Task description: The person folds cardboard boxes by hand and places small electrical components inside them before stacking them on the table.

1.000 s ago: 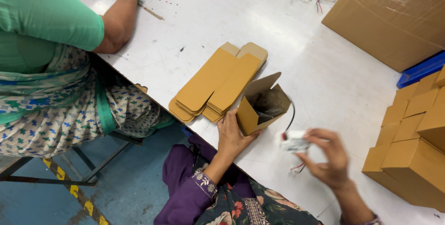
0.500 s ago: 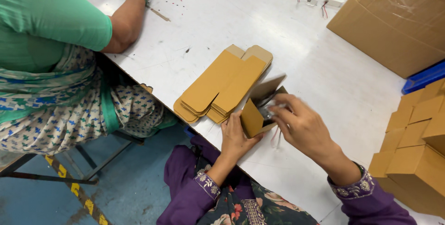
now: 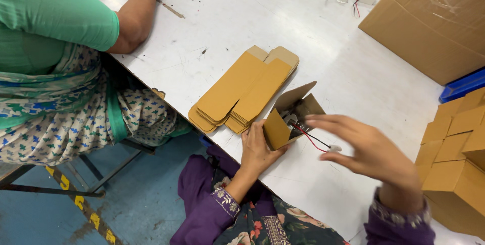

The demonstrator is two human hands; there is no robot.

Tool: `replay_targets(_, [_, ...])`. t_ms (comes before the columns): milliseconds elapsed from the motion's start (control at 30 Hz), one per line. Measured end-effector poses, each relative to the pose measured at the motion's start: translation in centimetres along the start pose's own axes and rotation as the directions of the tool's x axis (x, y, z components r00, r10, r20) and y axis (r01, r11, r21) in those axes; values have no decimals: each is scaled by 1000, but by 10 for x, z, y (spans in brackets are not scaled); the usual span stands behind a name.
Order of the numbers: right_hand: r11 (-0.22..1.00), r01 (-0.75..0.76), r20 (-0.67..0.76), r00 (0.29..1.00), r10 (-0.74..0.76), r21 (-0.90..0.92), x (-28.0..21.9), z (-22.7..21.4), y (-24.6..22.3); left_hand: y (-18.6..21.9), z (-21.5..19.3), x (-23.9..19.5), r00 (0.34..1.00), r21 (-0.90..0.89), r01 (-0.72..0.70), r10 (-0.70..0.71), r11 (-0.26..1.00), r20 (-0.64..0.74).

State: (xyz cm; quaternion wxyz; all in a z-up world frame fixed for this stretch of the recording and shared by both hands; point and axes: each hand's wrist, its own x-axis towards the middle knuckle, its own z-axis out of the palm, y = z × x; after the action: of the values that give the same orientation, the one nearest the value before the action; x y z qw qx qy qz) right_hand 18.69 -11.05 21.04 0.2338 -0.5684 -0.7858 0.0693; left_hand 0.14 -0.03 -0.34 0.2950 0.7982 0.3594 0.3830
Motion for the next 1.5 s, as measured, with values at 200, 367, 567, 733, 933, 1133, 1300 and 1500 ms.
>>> replay_targets(200, [975, -174, -228, 953, 202, 136, -41, 36, 5, 0, -3, 2, 1000, 3, -27, 27, 1000, -3])
replay_targets(367, [942, 5, -195, 979, 64, 336, -44, 49, 15, 2, -3, 1, 1000, -11, 3, -3, 1000, 11])
replay_targets(567, [901, -194, -15, 976, 217, 387, -47, 37, 35, 4, -6, 2, 1000, -20, 11, -11, 1000, 30])
replay_targets(733, [913, 40, -393, 910, 135, 407, -35, 76, 22, 0, -2, 1, 1000, -1, -21, 21, 1000, 14])
replay_targets(933, [930, -177, -639, 684, 352, 322, 21, 70, 22, 2, -4, 1, 999, -4, 3, -3, 1000, 32])
replay_targets(1133, [878, -210, -598, 795, -103, -431, 45, 63, 19, 3, -4, 1, 1000, -5, 5, -4, 1000, 22])
replay_targets(1300, [837, -116, -452, 876, -167, -535, 48, 57, 22, 3, -4, 3, 1000, -12, -7, 8, 1000, 15])
replay_targets(1500, [855, -39, -290, 948, -132, -517, 43, 59, 18, 2, -2, 1, 1000, -13, 2, -2, 1000, 14])
